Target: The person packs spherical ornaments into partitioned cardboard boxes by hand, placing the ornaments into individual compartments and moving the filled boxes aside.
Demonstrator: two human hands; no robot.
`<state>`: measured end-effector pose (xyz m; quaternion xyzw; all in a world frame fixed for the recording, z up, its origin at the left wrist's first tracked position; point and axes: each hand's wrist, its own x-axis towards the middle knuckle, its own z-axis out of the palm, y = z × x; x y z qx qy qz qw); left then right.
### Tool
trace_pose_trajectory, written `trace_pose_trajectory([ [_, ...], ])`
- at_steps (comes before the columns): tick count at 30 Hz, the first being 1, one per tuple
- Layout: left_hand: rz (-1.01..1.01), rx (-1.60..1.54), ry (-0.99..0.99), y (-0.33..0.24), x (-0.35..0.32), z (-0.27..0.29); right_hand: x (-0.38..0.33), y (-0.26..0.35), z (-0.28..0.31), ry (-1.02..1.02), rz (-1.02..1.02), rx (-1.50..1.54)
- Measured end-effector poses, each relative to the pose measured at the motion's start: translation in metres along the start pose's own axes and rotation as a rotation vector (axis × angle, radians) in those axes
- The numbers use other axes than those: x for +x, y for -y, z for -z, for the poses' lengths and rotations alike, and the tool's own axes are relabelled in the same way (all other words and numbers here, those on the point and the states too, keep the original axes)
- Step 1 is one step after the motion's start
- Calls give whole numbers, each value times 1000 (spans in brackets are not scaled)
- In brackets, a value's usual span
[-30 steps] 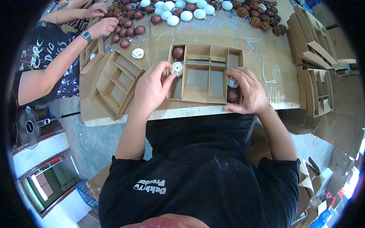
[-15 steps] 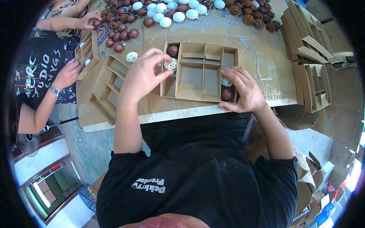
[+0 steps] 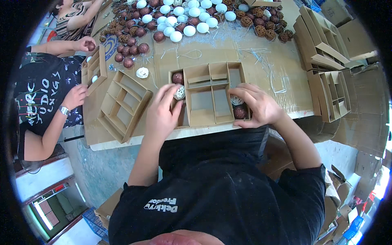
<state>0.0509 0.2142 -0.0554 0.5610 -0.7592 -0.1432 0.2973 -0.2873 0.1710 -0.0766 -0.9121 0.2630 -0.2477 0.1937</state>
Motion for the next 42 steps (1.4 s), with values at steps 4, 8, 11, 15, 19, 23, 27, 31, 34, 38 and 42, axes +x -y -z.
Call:
trace_pose_trajectory([
  [4, 118, -67, -33, -4, -18, 7, 29, -3, 29, -3, 46, 117],
  [8, 157, -17, -52, -15, -8, 15, 100, -19, 53, -254, -204, -53],
  [11, 263, 320, 13, -30, 45, 25, 183, -87, 10, -266, -359, -449],
  [15, 160, 523, 83, -14, 146, 37, 222, -93, -8, -51, -488, -618],
  [19, -79, 532, -5, 70, 190, 1, 168, -13, 24, -299, -292, -459],
  [23, -115, 529, 78, 58, 190, -13, 68, 10, 34, -92, -184, -318],
  [27, -146, 337, 45, 60, 159, 33, 49, 29, 37, -133, -164, -140],
  [31, 101, -231, 250, 48, 133, 80, 51, 24, 20, -248, -295, -120],
  [34, 138, -326, 261, 42, 113, 81, 53, 7, -2, -199, -320, -134],
  [38, 161, -625, 348, 24, 84, 86, 56, 10, 6, -178, -373, -3],
  [42, 223, -628, 704, 10, 52, 98, 59, 12, 8, -412, -242, -232],
])
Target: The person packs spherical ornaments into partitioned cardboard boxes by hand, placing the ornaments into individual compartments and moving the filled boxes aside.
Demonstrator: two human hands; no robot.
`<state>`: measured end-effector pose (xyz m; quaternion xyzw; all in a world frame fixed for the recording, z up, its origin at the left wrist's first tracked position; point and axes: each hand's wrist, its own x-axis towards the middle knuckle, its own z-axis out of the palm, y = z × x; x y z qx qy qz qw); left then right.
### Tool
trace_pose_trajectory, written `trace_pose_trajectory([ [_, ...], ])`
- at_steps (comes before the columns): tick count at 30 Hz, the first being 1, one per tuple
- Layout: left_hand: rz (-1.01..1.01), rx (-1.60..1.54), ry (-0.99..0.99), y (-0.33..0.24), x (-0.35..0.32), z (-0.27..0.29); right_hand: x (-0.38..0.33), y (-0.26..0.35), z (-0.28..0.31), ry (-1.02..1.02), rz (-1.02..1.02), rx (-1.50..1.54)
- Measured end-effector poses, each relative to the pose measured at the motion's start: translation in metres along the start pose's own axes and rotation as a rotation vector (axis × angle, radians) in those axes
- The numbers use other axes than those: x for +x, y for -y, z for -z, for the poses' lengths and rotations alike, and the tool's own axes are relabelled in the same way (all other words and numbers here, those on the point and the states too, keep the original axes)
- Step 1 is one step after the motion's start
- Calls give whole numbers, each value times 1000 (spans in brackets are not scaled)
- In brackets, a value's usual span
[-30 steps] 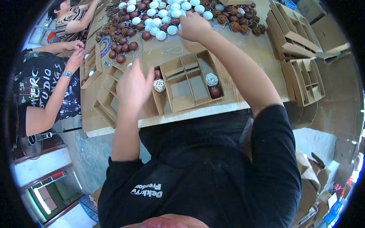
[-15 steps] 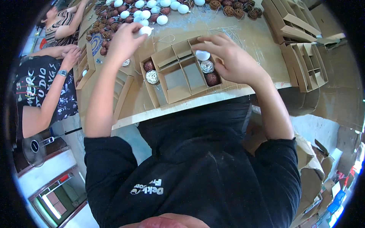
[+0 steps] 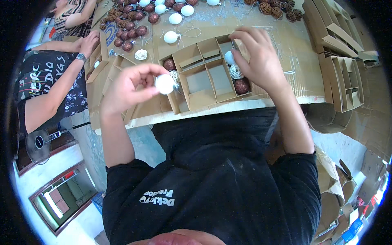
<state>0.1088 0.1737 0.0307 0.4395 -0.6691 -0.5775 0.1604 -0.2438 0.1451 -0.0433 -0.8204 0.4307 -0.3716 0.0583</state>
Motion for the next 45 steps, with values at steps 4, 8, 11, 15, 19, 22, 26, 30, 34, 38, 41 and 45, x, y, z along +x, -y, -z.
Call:
trace_pose_trajectory([
  [4, 35, 507, -145, 6, -3, -41, -5, 8, -4, -195, -72, -49],
  [8, -12, 729, -366, 30, -6, -78, -8, 8, -12, 51, -144, -51],
  [11, -33, 709, -440, 28, -11, -84, -3, 9, -18, 181, -264, -57],
  [15, -11, 565, -458, 30, -13, -88, 4, 0, -17, 320, -299, -41],
  [19, -128, 648, -531, 41, -8, -94, 7, -4, -12, 383, -270, -11],
  [22, -142, 696, -580, 43, -5, -99, 5, -8, -17, 392, -302, 76],
  [26, -175, 724, -601, 38, -4, -97, 2, -3, -11, 320, -362, 167],
  [30, -146, 672, -593, 44, -3, -96, -3, 6, -11, 299, -344, 80],
  [34, -198, 614, -552, 43, -16, -91, 9, 11, 1, 323, -406, 126],
  [38, -190, 516, -663, 44, -36, -83, 33, -13, 8, 178, -380, 17],
  [41, -200, 529, -729, 41, -35, -78, 73, -72, -11, 109, -438, -354],
  [45, -275, 524, -747, 35, -32, -82, 106, -132, -39, 71, -511, -664],
])
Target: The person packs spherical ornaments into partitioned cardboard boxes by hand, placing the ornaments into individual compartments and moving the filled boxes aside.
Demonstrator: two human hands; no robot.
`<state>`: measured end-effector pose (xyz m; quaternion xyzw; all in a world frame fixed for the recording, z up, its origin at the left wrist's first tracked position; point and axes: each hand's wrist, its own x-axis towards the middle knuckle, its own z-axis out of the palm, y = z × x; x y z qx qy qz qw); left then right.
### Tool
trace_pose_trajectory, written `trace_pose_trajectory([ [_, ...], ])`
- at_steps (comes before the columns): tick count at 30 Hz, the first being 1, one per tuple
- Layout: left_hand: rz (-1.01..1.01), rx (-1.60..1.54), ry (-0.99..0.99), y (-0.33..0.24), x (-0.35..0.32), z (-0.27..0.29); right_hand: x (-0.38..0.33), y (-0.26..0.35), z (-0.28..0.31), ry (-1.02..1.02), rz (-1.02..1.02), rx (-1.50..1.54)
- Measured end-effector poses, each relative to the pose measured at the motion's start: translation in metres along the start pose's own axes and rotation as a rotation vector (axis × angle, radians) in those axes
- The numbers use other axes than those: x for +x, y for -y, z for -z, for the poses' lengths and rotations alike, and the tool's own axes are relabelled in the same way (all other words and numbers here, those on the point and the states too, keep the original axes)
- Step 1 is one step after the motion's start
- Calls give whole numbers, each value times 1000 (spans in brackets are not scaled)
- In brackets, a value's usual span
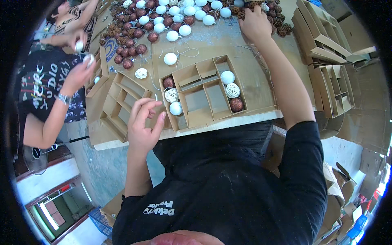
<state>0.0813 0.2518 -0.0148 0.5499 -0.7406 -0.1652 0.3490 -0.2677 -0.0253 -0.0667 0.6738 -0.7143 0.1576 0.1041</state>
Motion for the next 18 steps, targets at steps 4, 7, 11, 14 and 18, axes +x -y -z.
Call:
trace_pose_trajectory([
  [4, -8, -38, -7, 5, -7, 1, 7, -5, 7, 32, 244, 53],
  [7, 8, -43, -47, 12, -9, 6, -30, -3, 47, 38, 308, 437],
  [11, -8, 58, -49, 21, 24, 25, -94, 16, 91, 108, 272, 720],
  [14, -22, 173, 18, 35, 84, 29, -61, 5, 64, 159, 114, 587],
  [18, -89, 556, -18, 125, 163, 15, -24, 20, 13, 76, 240, 641],
])
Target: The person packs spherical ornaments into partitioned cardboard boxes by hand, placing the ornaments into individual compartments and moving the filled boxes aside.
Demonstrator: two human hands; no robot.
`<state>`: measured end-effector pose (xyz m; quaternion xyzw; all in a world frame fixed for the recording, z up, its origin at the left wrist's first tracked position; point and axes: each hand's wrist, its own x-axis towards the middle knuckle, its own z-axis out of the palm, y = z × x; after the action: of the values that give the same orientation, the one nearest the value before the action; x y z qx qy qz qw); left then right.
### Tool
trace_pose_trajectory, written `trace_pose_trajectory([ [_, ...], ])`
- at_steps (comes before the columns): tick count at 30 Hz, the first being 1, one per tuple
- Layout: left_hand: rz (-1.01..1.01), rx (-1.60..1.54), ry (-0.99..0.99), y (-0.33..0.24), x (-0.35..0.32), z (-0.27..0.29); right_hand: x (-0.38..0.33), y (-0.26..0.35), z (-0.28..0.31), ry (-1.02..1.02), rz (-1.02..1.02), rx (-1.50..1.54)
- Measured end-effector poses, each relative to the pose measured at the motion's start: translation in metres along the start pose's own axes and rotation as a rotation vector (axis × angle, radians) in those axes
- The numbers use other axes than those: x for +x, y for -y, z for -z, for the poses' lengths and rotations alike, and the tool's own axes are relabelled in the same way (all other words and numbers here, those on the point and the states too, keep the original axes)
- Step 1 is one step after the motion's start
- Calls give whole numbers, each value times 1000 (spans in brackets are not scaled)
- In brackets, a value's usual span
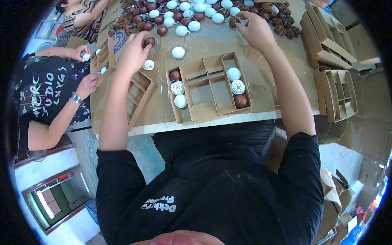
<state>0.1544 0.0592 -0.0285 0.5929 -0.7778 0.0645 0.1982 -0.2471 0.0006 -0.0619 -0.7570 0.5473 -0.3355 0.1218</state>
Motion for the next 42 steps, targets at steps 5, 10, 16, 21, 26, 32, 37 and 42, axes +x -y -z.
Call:
trace_pose_trajectory([
  [5, -27, 99, 207, 14, 32, -15, 32, 59, -36, 44, 140, 100],
  [10, 182, -620, 201, -51, 0, 54, 89, 98, -122, 51, 587, 3],
  [16, 94, -819, 487, -108, -123, 89, 93, 146, -124, 405, 568, -84],
  [21, 179, -758, 90, -110, -124, 65, 101, 94, -92, 227, 521, -118],
  [26, 227, -666, -5, -72, -46, 51, 84, 5, -8, 49, -56, -681],
  [32, 21, -58, 80, -96, 38, 4, 35, -56, 14, 188, -208, -516],
  [37, -227, -95, 52, -131, 101, -49, -5, -12, 30, -77, -156, 314],
  [42, -436, -35, 9, -154, 137, -85, -53, 46, 37, 153, -11, 361],
])
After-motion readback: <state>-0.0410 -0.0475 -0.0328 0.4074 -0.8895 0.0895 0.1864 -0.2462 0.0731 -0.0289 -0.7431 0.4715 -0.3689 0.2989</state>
